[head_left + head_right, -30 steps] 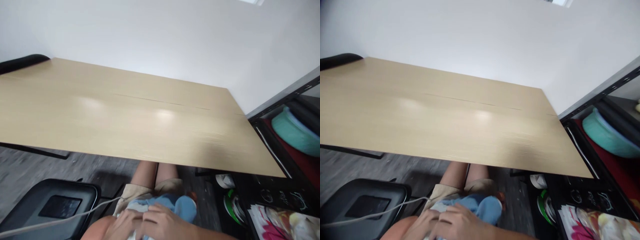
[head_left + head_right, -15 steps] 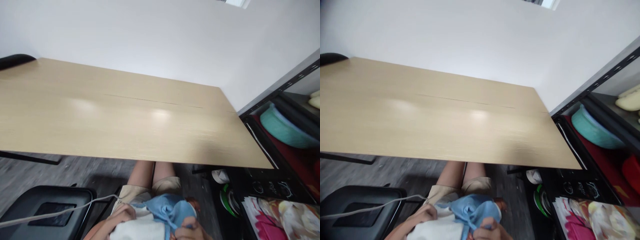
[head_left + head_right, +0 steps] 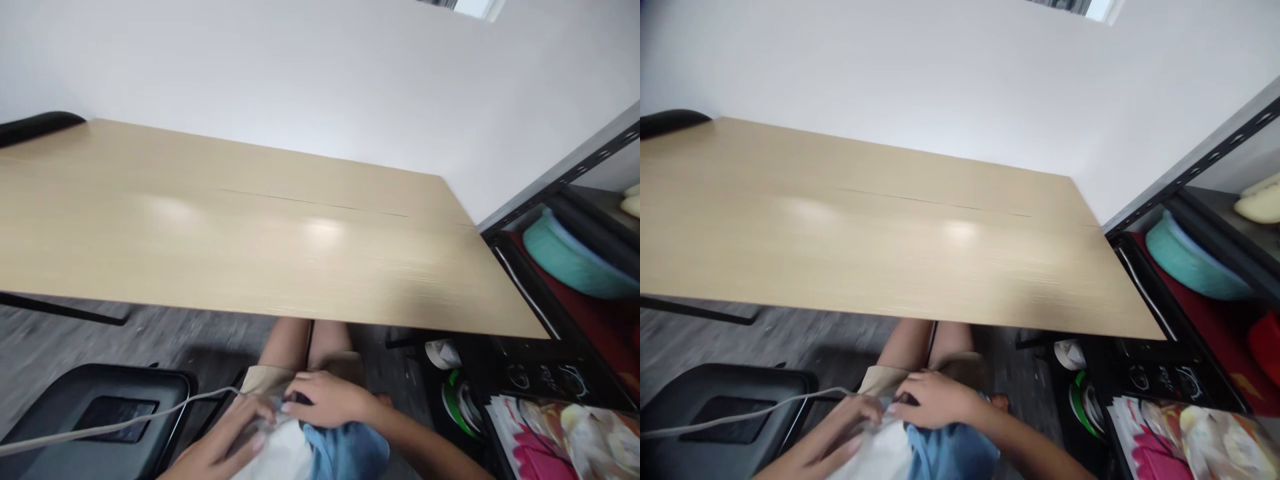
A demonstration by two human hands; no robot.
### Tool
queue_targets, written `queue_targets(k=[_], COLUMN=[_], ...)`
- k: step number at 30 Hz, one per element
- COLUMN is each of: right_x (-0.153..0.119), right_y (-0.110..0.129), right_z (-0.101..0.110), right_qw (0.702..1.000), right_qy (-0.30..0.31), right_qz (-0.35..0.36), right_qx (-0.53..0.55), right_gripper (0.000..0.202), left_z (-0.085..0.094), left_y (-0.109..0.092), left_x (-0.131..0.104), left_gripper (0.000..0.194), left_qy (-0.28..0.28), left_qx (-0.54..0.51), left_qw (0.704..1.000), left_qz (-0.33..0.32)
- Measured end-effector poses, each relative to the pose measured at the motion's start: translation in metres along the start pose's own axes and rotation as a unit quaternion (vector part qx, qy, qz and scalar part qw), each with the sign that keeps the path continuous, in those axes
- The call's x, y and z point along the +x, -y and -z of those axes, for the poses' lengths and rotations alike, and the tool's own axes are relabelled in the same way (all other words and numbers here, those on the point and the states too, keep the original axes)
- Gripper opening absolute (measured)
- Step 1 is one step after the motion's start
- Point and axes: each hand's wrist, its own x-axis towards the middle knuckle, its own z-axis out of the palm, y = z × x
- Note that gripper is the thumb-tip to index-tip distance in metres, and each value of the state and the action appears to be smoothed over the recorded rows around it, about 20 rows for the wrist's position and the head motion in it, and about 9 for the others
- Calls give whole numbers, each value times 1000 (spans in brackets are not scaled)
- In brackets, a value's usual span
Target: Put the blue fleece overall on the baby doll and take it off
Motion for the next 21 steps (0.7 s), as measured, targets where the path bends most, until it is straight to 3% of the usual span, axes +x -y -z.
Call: queue_targets(k=[2, 5, 9, 12, 16, 19, 21], right_x=[46, 96, 115, 102, 62, 17, -17], right_y=[3, 2, -10, -31, -71, -98, -107], right_z=[0, -5, -16, -21, -11, -1, -6], right_qw=[995, 990, 995, 990, 971, 946, 937], right_qy=[86, 129, 40, -30, -113, -187, -214], right_qz=[-7, -19, -86, -140, -208, -263, -276], right_qx=[-56, -51, 13, 16, 19, 19, 26], right_gripper=[34, 18, 26, 31, 33, 38, 35], left_z=[-4, -12, -21, -27, -31, -31, -30], left_y=[2, 12, 11, -4, -15, -3, 11], left_x=[16, 34, 35, 26, 13, 7, 6], left_gripper=[53, 53, 47, 34, 30, 36, 44], left_qy=[-21, -24, 19, 31, 42, 48, 58], left_qx=[65, 158, 169, 138, 104, 79, 50], left_qw=[996, 977, 970, 978, 980, 982, 983], left_qz=[61, 144, 173, 153, 164, 165, 164])
